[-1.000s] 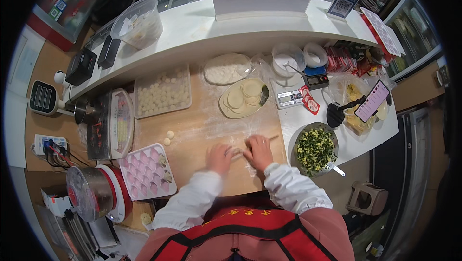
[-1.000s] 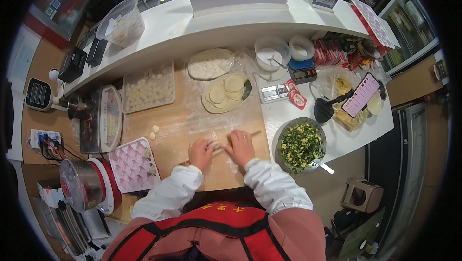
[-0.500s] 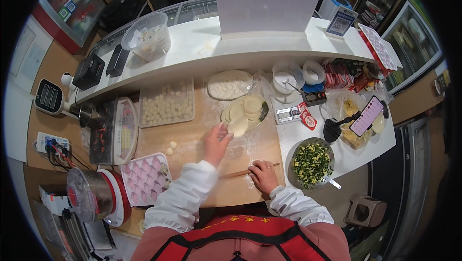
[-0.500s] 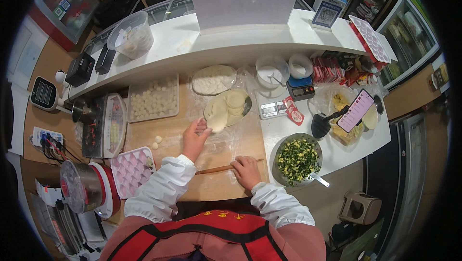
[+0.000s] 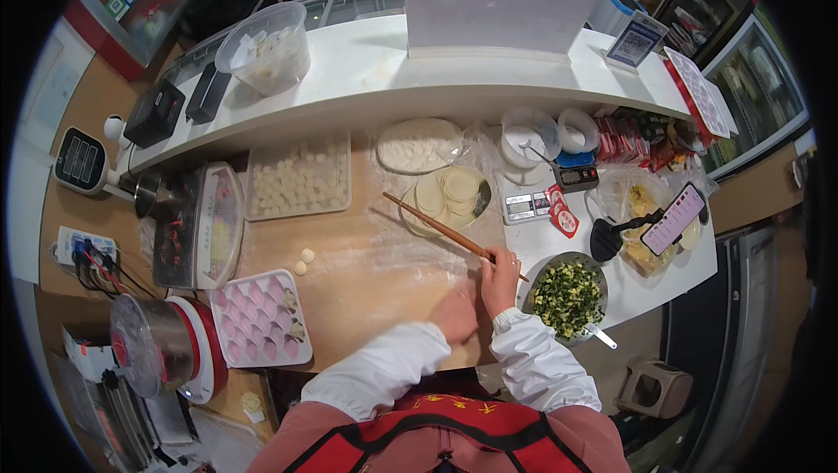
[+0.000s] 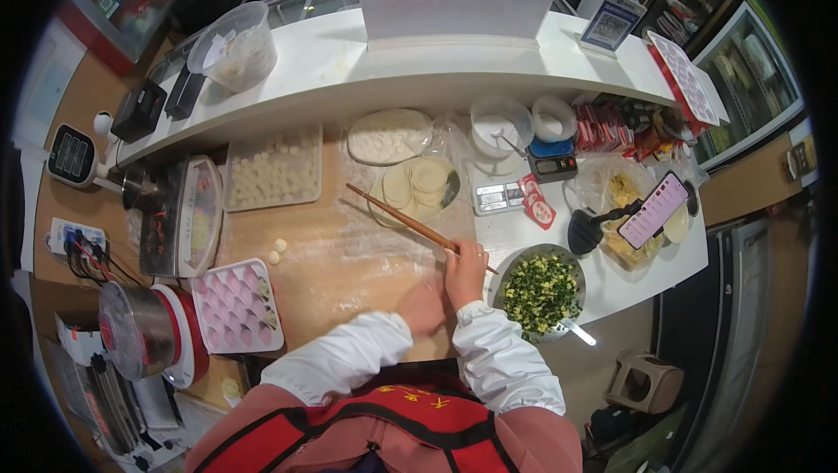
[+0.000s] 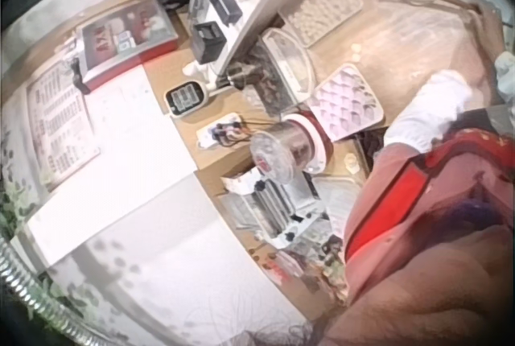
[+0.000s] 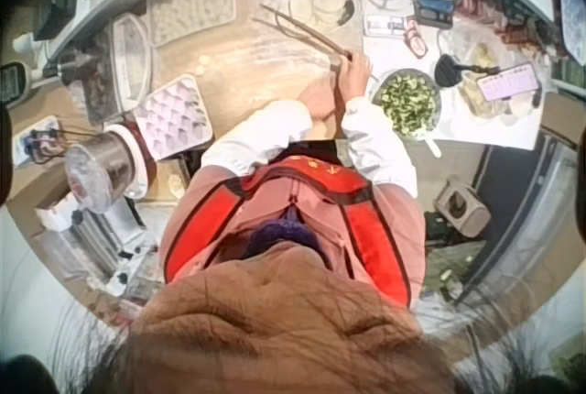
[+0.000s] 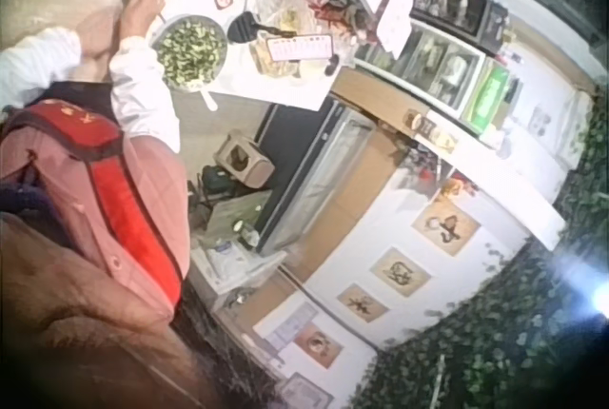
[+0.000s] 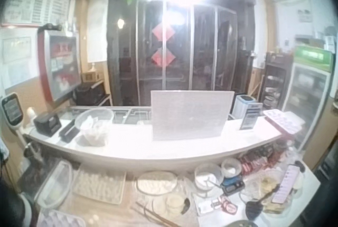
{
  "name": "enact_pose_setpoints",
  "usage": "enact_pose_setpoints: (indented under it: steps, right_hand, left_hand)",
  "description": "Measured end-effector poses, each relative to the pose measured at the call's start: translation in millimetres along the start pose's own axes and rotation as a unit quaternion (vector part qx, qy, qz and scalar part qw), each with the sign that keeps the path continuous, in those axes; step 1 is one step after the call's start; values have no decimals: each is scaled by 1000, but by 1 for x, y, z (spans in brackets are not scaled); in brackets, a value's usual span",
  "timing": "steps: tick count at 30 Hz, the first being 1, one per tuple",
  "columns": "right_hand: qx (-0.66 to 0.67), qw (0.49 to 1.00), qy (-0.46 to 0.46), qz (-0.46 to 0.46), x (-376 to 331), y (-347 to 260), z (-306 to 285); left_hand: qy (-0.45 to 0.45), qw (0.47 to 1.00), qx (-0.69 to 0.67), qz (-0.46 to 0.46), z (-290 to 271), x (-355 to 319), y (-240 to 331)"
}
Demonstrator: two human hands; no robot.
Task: The person repeatedly rolls small dough balls into flat circular sheets using a rolling pin on a floured wooden board. They rotate each piece to achieve even thickness and stack the finished sheets on a plate. The person occasionally sprinkles flour onto the board to prevent sticking.
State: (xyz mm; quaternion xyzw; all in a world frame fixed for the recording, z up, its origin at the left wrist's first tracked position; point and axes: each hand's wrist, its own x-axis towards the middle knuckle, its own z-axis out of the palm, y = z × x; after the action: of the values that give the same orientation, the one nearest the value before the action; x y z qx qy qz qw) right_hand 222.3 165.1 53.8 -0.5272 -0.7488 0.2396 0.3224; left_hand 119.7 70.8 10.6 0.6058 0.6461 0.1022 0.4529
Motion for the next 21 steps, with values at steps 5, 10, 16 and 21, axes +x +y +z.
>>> enact_pose_setpoints:
  steps: [5, 10, 16, 21]
  right_hand:
    - [2, 999, -34, 0, -15, 0, -4]
    - [-34, 991, -109, -73, -52, 0, -8]
    - [-59, 964, -169, -199, -90, -4, -4]
    - [-78, 959, -178, -206, -92, -5, -2]
  left_hand:
    - [378, 899, 218, 46, -53, -14, -45]
    - [305, 938, 153, -63, -91, -107, -105]
    - [509, 823, 212, -138, -151, -133, -173]
    - [457, 853, 203, -147, -157, -105, -191]
